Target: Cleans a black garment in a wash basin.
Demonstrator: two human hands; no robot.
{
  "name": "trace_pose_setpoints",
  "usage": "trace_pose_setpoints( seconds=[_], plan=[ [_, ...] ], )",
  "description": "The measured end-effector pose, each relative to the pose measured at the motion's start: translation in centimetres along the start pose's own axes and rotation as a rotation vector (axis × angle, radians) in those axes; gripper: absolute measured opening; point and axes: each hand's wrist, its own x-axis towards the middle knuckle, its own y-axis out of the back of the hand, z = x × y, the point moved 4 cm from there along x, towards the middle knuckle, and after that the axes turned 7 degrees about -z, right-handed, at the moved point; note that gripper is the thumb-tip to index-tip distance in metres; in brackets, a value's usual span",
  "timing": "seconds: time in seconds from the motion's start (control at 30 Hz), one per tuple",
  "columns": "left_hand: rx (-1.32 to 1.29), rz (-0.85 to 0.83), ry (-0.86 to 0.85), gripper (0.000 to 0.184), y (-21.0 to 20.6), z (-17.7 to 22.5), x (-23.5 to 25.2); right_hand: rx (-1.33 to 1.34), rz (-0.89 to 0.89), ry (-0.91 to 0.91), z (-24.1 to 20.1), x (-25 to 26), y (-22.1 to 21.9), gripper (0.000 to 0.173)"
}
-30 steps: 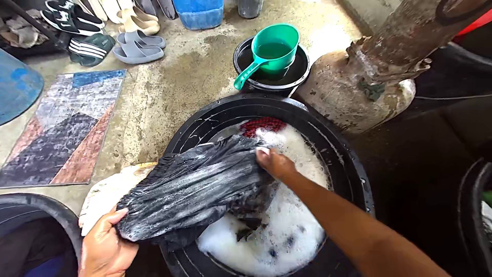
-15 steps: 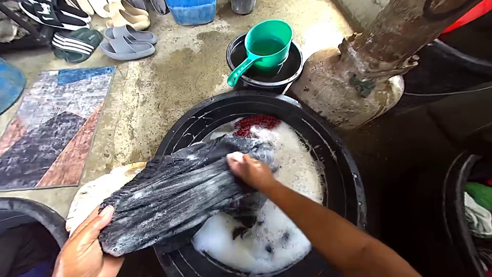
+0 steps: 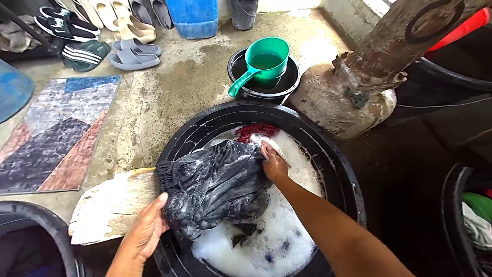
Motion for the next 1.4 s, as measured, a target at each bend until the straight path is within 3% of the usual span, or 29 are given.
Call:
trace_pose_setpoints(
  seconds=[0.2, 0.27, 0.37, 0.5, 0.57, 0.67, 0.77, 0.93, 1.0, 1.07, 1.13, 1.23, 1.3, 1.4],
  plan=[
    [-0.216, 0.043, -0.217, 0.029, -0.2, 3.4, 0.2, -0.012, 0.11, 0.263, 3.1, -1.9, 5.8, 0.041],
    [-0.198, 0.08, -0.234, 0.031, 0.8, 3.4, 0.0, -0.163, 0.047, 0.218, 6.1, -3.3, 7.6, 0.038],
    [0.06, 0.188, -0.139, 0.038, 1.3, 1.0, 0.3, -0.344, -0.225, -0.006, 10.2, -3.8, 7.2, 0.038],
    [0.249, 0.199, -0.134, 0.038, 1.3, -0.8, 0.7, 0.036, -0.017, -0.151, 11.9, -2.9, 4.9, 0.057],
    [0.147, 0.163, -0.144, 0.03, 1.6, -1.2, 0.9, 0.2, 0.154, -0.181, 12.4, -2.6, 3.2, 0.057],
    [-0.086, 0.065, -0.149, 0.029, 2.2, -1.5, 0.7, 0.4, 0.15, -0.242, 13.0, -1.5, 0.9, 0.056],
    [-0.206, 0.029, -0.156, 0.029, 2.3, -1.3, 0.7, 0.608, -0.048, -0.094, 8.4, -3.0, 0.9, 0.048],
    [-0.274, 0.063, -0.152, 0.029, 1.7, -1.2, 0.3, 0.528, -0.369, 0.393, -7.9, -12.0, -2.4, 0.032],
    [-0.286, 0.119, -0.157, 0.032, 1.0, -0.5, -0.5, 0.388, -0.399, 0.551, -13.6, -15.4, -5.9, 0.043],
    [-0.297, 0.155, -0.195, 0.039, 0.6, 0.7, -1.8, 0.252, -0.402, 0.612, -16.4, -16.7, -9.0, 0.055],
    [-0.328, 0.193, -0.237, 0.038, 1.2, 1.8, -3.2, 0.083, -0.326, 0.628, -15.4, -15.2, -10.8, 0.058],
    [-0.368, 0.169, -0.3, 0.04, 1.9, 2.9, -4.7, -0.107, -0.151, 0.551, -9.4, -10.1, -8.6, 0.052],
    [-0.351, 0.11, -0.372, 0.043, 2.0, 4.3, -5.6, -0.187, -0.047, 0.406, -3.5, -6.1, -5.2, 0.051],
    [-0.311, 0.04, -0.433, 0.046, 2.6, 5.6, -6.2, -0.22, -0.119, 0.106, 1.0, -3.4, 0.2, 0.057]
  ],
)
